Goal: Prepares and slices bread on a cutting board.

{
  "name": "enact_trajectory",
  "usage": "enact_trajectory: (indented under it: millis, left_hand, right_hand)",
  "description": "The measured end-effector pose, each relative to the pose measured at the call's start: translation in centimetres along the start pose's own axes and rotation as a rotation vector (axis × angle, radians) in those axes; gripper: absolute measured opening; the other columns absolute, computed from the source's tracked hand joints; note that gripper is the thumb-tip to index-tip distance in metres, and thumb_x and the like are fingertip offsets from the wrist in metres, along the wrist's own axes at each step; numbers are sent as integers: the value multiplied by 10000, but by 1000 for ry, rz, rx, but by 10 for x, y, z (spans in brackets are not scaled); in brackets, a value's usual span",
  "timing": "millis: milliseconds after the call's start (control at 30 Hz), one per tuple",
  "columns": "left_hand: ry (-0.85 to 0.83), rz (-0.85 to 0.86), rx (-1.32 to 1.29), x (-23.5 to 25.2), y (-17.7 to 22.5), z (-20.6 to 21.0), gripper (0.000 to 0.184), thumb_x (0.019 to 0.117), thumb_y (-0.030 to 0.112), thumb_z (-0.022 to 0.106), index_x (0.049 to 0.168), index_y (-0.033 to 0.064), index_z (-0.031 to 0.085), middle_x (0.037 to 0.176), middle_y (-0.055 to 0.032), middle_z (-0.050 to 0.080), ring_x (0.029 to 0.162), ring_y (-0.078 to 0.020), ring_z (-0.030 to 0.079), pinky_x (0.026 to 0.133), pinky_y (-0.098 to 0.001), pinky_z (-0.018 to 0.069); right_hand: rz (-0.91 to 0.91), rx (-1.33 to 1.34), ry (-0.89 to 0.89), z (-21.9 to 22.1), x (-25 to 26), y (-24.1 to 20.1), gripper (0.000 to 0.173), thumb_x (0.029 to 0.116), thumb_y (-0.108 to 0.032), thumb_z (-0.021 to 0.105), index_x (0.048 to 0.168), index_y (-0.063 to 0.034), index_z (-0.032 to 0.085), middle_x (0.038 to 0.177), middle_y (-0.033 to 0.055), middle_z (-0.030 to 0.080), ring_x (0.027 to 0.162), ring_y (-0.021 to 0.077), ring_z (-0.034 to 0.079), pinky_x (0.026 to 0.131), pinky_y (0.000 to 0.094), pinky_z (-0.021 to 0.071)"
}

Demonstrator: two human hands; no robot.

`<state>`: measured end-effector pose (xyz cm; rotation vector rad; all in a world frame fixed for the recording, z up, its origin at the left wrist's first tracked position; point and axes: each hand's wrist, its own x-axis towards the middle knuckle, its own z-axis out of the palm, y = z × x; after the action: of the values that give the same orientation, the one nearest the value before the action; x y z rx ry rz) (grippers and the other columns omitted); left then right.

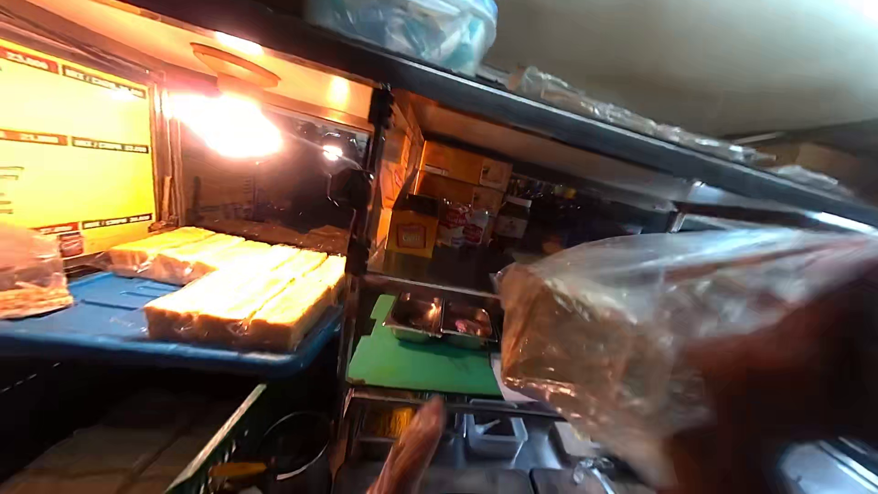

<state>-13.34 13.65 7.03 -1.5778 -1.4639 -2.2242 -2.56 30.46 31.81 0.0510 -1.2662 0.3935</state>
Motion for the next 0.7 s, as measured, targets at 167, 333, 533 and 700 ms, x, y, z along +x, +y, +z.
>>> enact_trajectory:
  millis: [167,333,533,700]
  left_hand:
    - [-118,196,153,49,44,47,1235,685,565,897,1587,9,263,1548,-211,441,1415,-195,471,1172,-404,425]
    - [-208,-176,-41,-20,24,76,638,723,282,935,1191,-47,653,1093,-45,751,1059,-34,686,1003,-269,548]
    - [-56,-513,79,-79,-67,78,1159,566,243,958,1433,-196,327,1351,-208,602,1242,-82,583,1112,-250,438]
    - [-305,-712,332,-122,-114,56,1180,662,254,937,1566,-59,247,1555,-182,448,1429,-188,448,1209,-355,348]
  right_hand:
    - [448,324,-375,-48,-15,-15,231,1086,-256,433,1062,-178,649,739,-116,599,601,-35,573,514,126,494]
    - [653,439,-527,-60,-66,27,374,1085,-429,463,861,-178,627,576,-44,475,406,45,410,372,207,391]
    - [1124,27,-855,-103,-176,100,383,1060,-332,518,828,-62,659,635,-19,530,483,78,433,480,283,407]
    - [1348,-130,-858,-127,-296,118,387,1076,-313,486,902,-30,685,752,27,600,594,126,510,589,347,467]
